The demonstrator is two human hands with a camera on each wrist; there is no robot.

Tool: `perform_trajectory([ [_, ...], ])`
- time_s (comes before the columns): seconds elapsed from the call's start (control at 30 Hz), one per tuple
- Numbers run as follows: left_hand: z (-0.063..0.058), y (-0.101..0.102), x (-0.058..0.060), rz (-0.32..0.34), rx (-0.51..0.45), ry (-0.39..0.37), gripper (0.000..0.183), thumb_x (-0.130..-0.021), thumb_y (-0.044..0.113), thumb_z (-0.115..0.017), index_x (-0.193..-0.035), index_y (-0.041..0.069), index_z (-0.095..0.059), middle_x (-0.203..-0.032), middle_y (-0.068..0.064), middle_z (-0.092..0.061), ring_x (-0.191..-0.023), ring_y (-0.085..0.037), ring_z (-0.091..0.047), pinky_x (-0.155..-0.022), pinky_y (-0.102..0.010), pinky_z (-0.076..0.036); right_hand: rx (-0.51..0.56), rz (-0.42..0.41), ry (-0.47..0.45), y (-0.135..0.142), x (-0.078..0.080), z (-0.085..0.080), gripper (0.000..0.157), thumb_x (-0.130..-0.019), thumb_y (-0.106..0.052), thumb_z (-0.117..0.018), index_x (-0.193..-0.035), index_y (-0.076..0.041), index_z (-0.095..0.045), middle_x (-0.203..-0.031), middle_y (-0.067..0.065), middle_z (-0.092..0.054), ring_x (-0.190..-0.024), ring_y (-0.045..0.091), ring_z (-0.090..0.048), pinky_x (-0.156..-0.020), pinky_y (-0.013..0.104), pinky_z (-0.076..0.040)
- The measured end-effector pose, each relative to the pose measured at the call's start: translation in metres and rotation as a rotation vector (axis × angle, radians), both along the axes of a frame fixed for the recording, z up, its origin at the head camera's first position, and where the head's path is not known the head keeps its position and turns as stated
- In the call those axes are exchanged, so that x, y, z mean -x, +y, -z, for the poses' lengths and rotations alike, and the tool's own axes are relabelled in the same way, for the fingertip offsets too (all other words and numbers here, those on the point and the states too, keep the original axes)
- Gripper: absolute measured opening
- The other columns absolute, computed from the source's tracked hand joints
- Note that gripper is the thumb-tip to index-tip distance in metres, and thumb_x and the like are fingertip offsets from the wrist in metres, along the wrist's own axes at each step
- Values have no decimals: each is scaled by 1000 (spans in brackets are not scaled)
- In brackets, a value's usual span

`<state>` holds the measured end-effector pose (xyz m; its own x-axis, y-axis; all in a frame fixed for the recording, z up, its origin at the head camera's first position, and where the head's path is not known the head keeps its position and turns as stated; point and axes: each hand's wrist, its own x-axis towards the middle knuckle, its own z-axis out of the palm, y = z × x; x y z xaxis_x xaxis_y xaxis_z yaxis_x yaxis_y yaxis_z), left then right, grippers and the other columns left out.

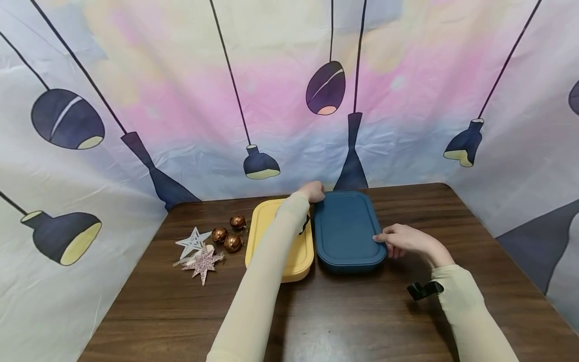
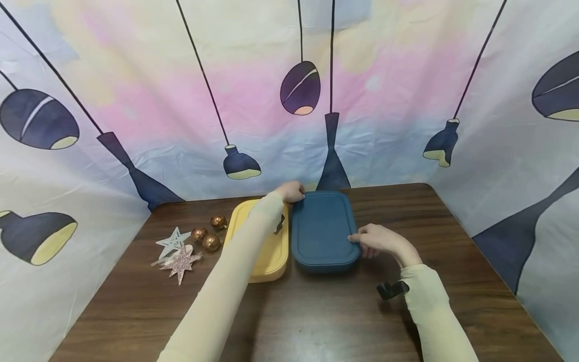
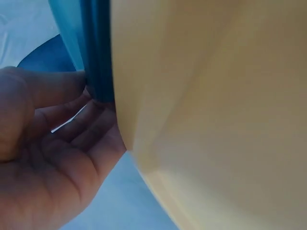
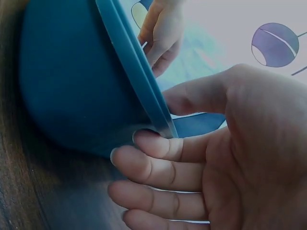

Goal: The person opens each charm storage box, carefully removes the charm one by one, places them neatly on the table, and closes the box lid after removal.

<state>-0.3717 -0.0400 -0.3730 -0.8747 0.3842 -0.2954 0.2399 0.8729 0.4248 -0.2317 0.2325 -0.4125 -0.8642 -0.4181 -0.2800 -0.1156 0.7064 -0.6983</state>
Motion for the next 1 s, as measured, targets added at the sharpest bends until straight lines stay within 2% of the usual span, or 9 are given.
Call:
perform_trajectory([
  [0.1,-3,-2,-5,9,-19,39,37,-108,11,-45,-142,2,-57,-136,-14,-59,-78,-16,-50,-72,-31,-44,-1,-3,-7,0,1,-2,40,-102,-39,-54,-78,-8,-59,-74,6,-65,-68,20,-63,-64,36,-53],
  [0.13,-4,-2,-7,11,-19,54,37,-108,12,-47,-142,1,-56,-140,-15,-57,-85,-17,-55,-75,-31,-46,-1,-3,-10,1,1,-2,40,-103,-39,-54,-78,-8,-58,-74,6,-65,-69,20,-63,-64,36,-53],
  [0.23,-6,-5,-11,4,-22,69,36,-107,13,-50,-141,1,-57,-142,-15,-56,-105,-23,-62,-83,-34,-52,0,-2,-22,1,1,-2,41,-103,-39,-54,-75,-9,-56,-73,6,-65,-69,20,-63,-65,36,-52],
  [0.3,-6,-6,-12,-4,-24,66,36,-107,14,-52,-140,1,-58,-141,-15,-57,-111,-26,-63,-87,-35,-54,2,-6,-25,2,1,-2,42,-104,-39,-54,-74,-9,-54,-71,5,-64,-68,20,-63,-65,36,-52],
  [0.63,-4,-9,-17,12,20,102,33,-106,17,-56,-135,4,-64,-136,-13,-62,-114,-26,-64,-97,-38,-51,0,7,-50,2,0,4,43,-103,-39,-55,-72,-11,-57,-67,4,-64,-67,19,-63,-64,34,-51],
  [0.77,-4,-10,-18,11,35,114,33,-105,18,-57,-134,6,-66,-134,-12,-64,-96,-21,-66,-85,-32,-52,6,-3,-57,1,0,3,41,-103,-38,-55,-74,-10,-58,-67,4,-64,-67,19,-64,-64,35,-51],
  [0.87,-4,-9,-20,8,38,120,32,-105,18,-57,-132,6,-67,-134,-11,-65,-84,-19,-62,-76,-30,-47,14,-3,-62,1,-1,3,38,-102,-37,-56,-77,-10,-60,-66,3,-64,-67,19,-64,-64,36,-51],
  [0.93,-3,-8,-21,8,47,128,31,-105,18,-57,-132,6,-67,-135,-10,-64,-89,-20,-64,-78,-30,-48,20,-1,-64,0,-2,3,37,-102,-37,-56,-78,-9,-61,-66,3,-64,-66,19,-64,-64,36,-52],
  [1.0,-2,-7,-22,11,57,134,32,-105,18,-56,-133,6,-66,-137,-10,-63,-102,-22,-65,-86,-31,-51,18,2,-60,1,-2,3,37,-102,-38,-56,-79,-9,-62,-66,3,-64,-67,19,-63,-65,36,-52],
])
